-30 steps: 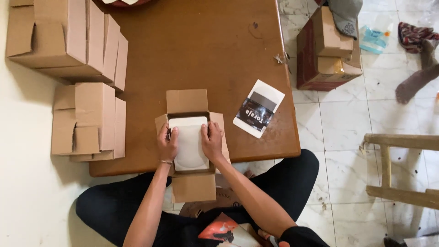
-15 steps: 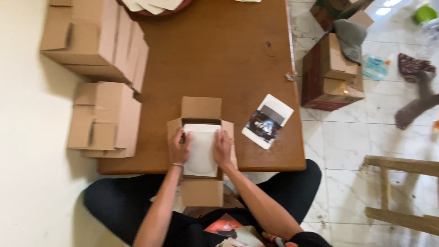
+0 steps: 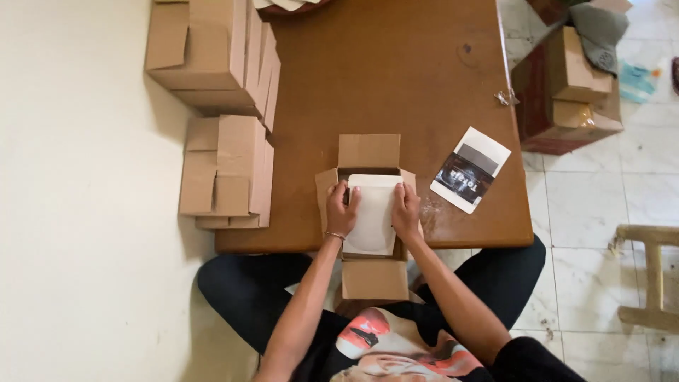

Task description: The person places a bag of coffee and a small printed card into a cardboard box by hand and adjusts them to fit inside.

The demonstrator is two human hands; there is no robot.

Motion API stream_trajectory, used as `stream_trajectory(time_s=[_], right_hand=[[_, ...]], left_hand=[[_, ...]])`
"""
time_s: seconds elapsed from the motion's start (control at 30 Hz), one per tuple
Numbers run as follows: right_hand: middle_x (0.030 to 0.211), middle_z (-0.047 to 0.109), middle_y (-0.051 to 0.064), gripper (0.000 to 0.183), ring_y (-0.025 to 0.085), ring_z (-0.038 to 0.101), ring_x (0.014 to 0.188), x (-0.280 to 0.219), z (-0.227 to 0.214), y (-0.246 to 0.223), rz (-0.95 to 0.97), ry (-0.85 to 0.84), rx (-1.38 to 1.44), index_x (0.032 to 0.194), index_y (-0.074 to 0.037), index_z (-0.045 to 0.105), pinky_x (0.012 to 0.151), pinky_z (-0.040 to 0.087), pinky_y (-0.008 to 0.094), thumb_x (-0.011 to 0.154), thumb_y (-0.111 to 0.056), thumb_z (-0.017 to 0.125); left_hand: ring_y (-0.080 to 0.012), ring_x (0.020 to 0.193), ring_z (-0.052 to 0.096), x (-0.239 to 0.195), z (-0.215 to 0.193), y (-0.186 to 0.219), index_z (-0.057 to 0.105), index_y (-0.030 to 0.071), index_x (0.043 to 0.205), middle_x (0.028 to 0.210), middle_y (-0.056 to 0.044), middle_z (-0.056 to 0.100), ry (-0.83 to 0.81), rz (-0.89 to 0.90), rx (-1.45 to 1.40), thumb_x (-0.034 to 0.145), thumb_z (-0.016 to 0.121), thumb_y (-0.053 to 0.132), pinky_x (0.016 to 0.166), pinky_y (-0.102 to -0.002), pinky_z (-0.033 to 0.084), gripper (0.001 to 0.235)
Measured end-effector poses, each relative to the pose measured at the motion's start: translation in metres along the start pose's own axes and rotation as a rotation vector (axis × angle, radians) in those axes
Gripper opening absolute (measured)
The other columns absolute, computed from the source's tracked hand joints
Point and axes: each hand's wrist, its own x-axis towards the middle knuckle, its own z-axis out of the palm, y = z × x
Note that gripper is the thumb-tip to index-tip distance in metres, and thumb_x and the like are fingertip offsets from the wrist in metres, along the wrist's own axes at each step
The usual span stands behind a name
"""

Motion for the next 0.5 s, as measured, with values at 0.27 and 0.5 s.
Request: stream_trajectory(time_s=[0.27,0.5], right_hand=[[0.065,0.061,0.014,0.035,0.019,0.058,0.057,-0.018,-0.009,-0.049,-0.134,-0.066,-0.066,0.079,-0.009,0.059,0.053,0.045,0.034,0.101,-0.034,0.069],[0.071,0.061,0.023,0.035,0.023,0.06,0.063,-0.006,-0.007,-0.003,-0.115,-0.038,-0.133,0.087,-0.005,0.061,0.058,0.046,0.04,0.105,-0.034,0.058]], left_hand=[[-0.0301,0.088,0.062,-0.002,-0.007,0.018,0.057,0.012,0.085,0.08,-0.012,0.06,0.013,0.064,0.004,0.095,0.067,0.034,0.081,-0.039,0.052,0.026],[-0.0328,0.096,0.063,-0.005,-0.003,0.007,0.063,0.01,0.095,0.09,-0.014,0.062,0.001,0.047,0.036,0.097,0.065,0.04,0.086,-0.041,0.053,0.03]])
